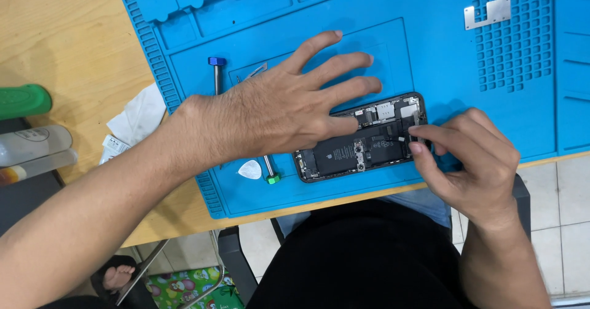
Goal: The person disassembles a smartphone on a blue work mat, using a screwdriver to remove screws and a suction cup to lift components. They carefully detach the camera module and other internal parts, placing them on the mat.
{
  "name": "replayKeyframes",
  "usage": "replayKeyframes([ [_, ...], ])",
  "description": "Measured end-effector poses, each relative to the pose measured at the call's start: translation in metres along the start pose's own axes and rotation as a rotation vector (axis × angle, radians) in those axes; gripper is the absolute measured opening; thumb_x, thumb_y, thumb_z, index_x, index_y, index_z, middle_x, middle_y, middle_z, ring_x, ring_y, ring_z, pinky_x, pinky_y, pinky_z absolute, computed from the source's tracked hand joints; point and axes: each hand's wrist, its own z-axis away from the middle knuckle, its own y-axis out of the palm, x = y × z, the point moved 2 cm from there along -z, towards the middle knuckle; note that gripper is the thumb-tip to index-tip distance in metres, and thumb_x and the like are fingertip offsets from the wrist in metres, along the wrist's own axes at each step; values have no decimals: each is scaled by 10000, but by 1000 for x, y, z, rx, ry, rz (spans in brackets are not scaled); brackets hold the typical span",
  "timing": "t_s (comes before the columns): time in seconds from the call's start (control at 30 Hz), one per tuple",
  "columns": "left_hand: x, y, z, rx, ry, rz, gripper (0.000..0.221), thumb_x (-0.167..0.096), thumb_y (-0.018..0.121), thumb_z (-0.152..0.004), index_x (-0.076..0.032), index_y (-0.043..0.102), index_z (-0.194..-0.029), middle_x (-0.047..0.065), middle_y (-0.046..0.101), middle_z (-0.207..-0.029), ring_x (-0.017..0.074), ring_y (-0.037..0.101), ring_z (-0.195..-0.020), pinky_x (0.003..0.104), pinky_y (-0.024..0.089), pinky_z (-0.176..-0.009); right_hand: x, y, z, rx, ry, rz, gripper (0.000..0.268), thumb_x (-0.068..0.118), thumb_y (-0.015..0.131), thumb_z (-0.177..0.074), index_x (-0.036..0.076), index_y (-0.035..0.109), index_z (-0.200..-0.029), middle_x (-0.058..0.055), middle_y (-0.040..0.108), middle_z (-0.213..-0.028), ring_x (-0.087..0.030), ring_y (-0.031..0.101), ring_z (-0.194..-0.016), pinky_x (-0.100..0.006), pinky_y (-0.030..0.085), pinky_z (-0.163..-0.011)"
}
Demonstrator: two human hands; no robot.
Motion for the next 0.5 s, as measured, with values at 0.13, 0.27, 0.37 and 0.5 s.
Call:
replayKeyframes([
  [0.13, 0, 5, 0, -30, -18, 24, 279, -340, 781, -883, -256, 670, -1125, 106, 509, -1456, 327, 449, -1373, 584, 343, -1186, -2, 0, 1, 2, 1, -4, 58, -36, 728, -987, -70, 756, -1026, -119, 571, -736, -254, 513, -682, -376, 435, -689],
  [0.27, 2, -4, 11, -61, -55, 165, 544, -423, 882, -808, -200, 602, -1217, 130, 461, -1459, 359, 413, -1388, 600, 348, -1169, -2, 0, 1, 4, 14, -12, 62, -46, 734, -980, -73, 755, -1032, -118, 575, -741, -251, 521, -692, -372, 443, -699],
  [0.37, -3, -8, 19, -219, -86, 275, 251, -48, 838, -986, -149, 629, -889, 137, 536, -1443, 382, 475, -1386, 640, 367, -1158, -3, 0, 2, 3, 16, -11, 57, -25, 742, -976, -64, 759, -1016, -112, 581, -733, -247, 529, -689, -368, 440, -696],
  [0.5, -9, -1, 26, -227, -73, 264, 267, -5, 802, -1050, -197, 677, -912, 113, 518, -1517, 365, 493, -1397, 626, 361, -1170, -3, 2, 3, 5, 11, -3, 53, -19, 742, -977, -49, 765, -1015, -103, 578, -722, -247, 533, -688, -374, 440, -703],
])
